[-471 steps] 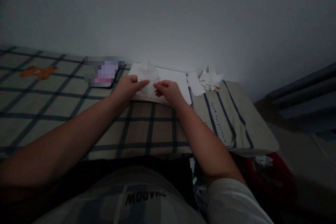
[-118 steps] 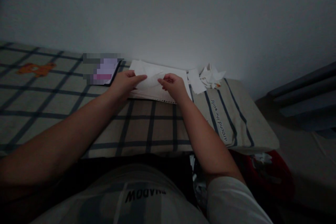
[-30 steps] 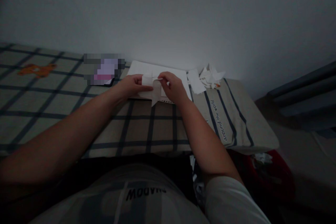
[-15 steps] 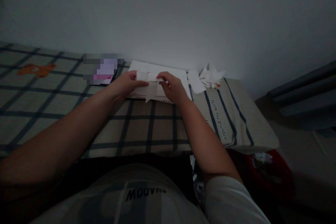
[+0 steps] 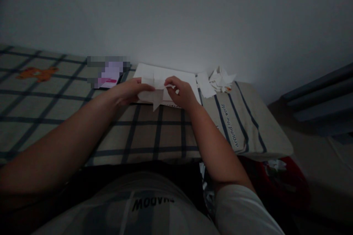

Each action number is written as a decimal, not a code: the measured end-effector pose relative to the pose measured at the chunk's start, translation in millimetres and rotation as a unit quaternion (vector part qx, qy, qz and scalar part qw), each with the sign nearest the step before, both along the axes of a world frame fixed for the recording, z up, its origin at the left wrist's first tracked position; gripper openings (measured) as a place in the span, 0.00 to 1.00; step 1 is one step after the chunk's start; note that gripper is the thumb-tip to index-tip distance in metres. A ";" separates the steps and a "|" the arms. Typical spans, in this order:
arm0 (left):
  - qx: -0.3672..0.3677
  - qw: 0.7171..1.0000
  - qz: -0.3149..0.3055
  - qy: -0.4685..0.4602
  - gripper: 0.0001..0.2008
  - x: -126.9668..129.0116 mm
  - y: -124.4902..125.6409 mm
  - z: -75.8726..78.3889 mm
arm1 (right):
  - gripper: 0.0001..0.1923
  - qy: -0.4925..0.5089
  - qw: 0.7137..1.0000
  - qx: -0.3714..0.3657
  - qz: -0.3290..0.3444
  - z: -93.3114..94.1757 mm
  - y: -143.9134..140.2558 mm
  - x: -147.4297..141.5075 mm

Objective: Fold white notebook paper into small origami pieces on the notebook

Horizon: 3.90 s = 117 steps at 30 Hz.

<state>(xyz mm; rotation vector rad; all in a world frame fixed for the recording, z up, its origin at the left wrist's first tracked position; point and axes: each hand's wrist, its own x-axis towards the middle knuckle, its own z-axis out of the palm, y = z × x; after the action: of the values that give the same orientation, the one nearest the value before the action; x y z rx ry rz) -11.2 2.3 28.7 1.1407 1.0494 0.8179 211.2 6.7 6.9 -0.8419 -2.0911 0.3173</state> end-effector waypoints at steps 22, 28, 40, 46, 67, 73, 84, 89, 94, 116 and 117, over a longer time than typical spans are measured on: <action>0.159 0.985 0.058 0.044 0.21 5.9 1.3 -16.1 | 0.15 0.165 0.940 -0.299 -0.026 -0.9 3.0 -12.4; 0.108 0.991 0.077 0.027 0.19 -4.6 5.4 2.1 | 0.11 0.116 0.912 -0.392 0.026 -0.8 3.2 -6.5; 0.099 0.989 0.014 0.108 0.06 -2.9 1.9 -8.0 | 0.17 0.047 0.925 -0.375 0.028 6.8 -4.0 -10.1; 0.094 0.989 0.023 0.109 0.05 -1.5 0.7 -9.1 | 0.16 0.051 0.928 -0.369 0.029 2.6 -2.8 -12.0; 0.139 0.978 0.058 0.144 0.11 3.8 -1.6 -9.7 | 0.19 0.047 0.946 -0.321 0.024 -1.8 -0.6 -10.5; 0.116 0.987 0.055 0.093 0.09 6.2 0.9 -13.8 | 0.18 0.042 0.950 -0.310 0.017 -1.1 -0.8 -12.3; 0.138 0.979 0.072 0.130 0.08 7.3 -1.5 -8.3 | 0.18 0.087 0.940 -0.330 0.011 -1.3 -0.8 -12.7; 0.183 0.971 0.075 0.135 0.09 8.3 -2.1 -12.1 | 0.18 0.076 0.923 -0.376 -0.020 -5.1 0.6 -14.9; 0.222 0.960 0.088 0.149 0.09 11.1 -2.3 -17.9 | 0.18 0.090 0.921 -0.379 -0.012 -7.9 1.1 -13.4; 0.212 0.963 0.131 0.103 0.14 9.7 -0.9 -22.4 | 0.16 0.079 0.918 -0.388 0.005 -1.2 -2.8 -16.0; 0.213 0.961 0.140 0.105 0.14 9.9 -1.2 -22.0 | 0.17 0.087 0.917 -0.390 0.002 -1.4 -2.5 -16.3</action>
<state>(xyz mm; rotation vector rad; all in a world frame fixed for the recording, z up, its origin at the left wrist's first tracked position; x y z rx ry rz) -1.3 1.1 6.7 1.4873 1.2651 1.2081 194.9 4.2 5.5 -1.2013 -1.7808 1.2351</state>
